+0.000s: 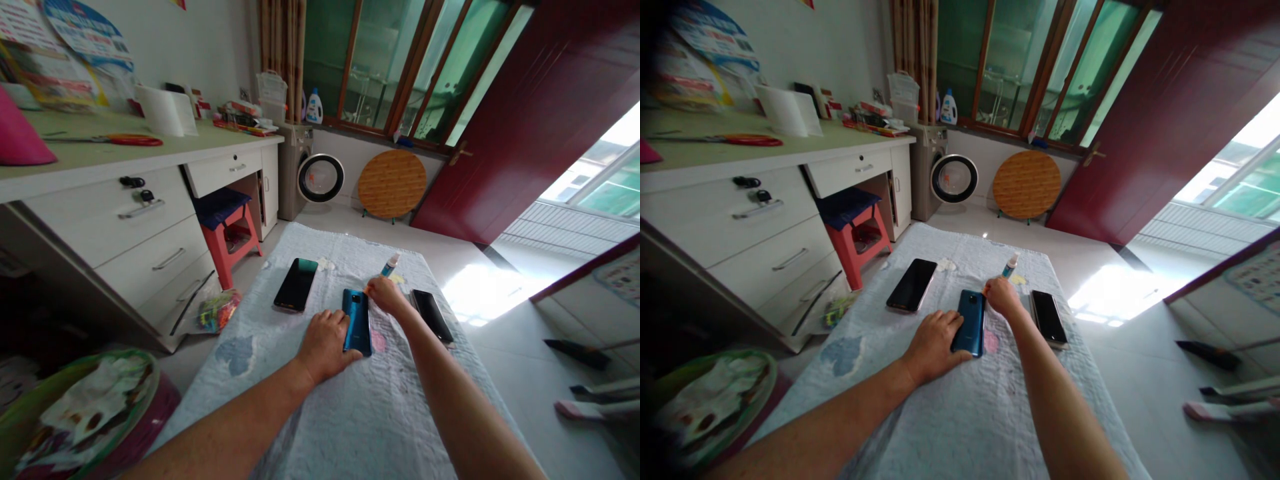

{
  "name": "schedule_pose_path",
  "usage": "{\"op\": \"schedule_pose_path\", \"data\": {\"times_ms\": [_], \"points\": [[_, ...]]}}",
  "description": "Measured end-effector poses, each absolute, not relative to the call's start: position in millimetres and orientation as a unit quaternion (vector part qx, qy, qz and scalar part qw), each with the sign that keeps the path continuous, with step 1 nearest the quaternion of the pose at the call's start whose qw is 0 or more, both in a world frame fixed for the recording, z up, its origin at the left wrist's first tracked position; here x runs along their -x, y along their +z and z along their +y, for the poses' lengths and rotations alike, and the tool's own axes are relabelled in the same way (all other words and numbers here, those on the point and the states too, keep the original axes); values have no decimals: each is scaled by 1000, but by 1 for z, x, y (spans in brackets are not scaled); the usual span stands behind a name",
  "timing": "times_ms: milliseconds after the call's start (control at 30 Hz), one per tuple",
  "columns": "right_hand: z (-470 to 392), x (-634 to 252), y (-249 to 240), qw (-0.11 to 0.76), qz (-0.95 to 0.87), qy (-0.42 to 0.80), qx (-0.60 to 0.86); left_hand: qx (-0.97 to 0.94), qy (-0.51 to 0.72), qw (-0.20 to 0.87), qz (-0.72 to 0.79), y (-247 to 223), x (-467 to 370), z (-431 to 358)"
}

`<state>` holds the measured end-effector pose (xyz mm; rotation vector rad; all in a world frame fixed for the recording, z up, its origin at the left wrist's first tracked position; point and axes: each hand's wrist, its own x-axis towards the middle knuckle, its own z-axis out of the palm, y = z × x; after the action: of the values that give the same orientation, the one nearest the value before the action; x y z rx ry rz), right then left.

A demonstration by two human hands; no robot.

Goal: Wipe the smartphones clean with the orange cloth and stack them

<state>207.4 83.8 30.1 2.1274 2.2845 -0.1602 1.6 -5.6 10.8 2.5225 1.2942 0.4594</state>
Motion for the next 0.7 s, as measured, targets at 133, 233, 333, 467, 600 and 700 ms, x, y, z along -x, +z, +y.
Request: {"op": "schedule_pose_path", "data": {"times_ms": [133, 233, 333, 467, 600, 700], "points": [[75, -196, 22, -53, 727, -38, -684, -872, 164, 132, 442, 11, -1, -5], [67, -189, 19, -101, 732, -49, -672, -874, 169, 129, 438, 11, -1, -5], [58, -183, 20, -116, 753, -61, -645, -875, 171, 127, 435, 11, -1, -5], [45, -177, 24, -121, 778, -84, -610, -876, 168, 120, 436, 12, -2, -5], [40, -173, 26, -125, 783, -95, -602, -877, 167, 116, 435, 11, -2, -5], [45, -171, 25, -133, 775, -90, -611, -879, 166, 116, 431, 9, -2, -5]]}}
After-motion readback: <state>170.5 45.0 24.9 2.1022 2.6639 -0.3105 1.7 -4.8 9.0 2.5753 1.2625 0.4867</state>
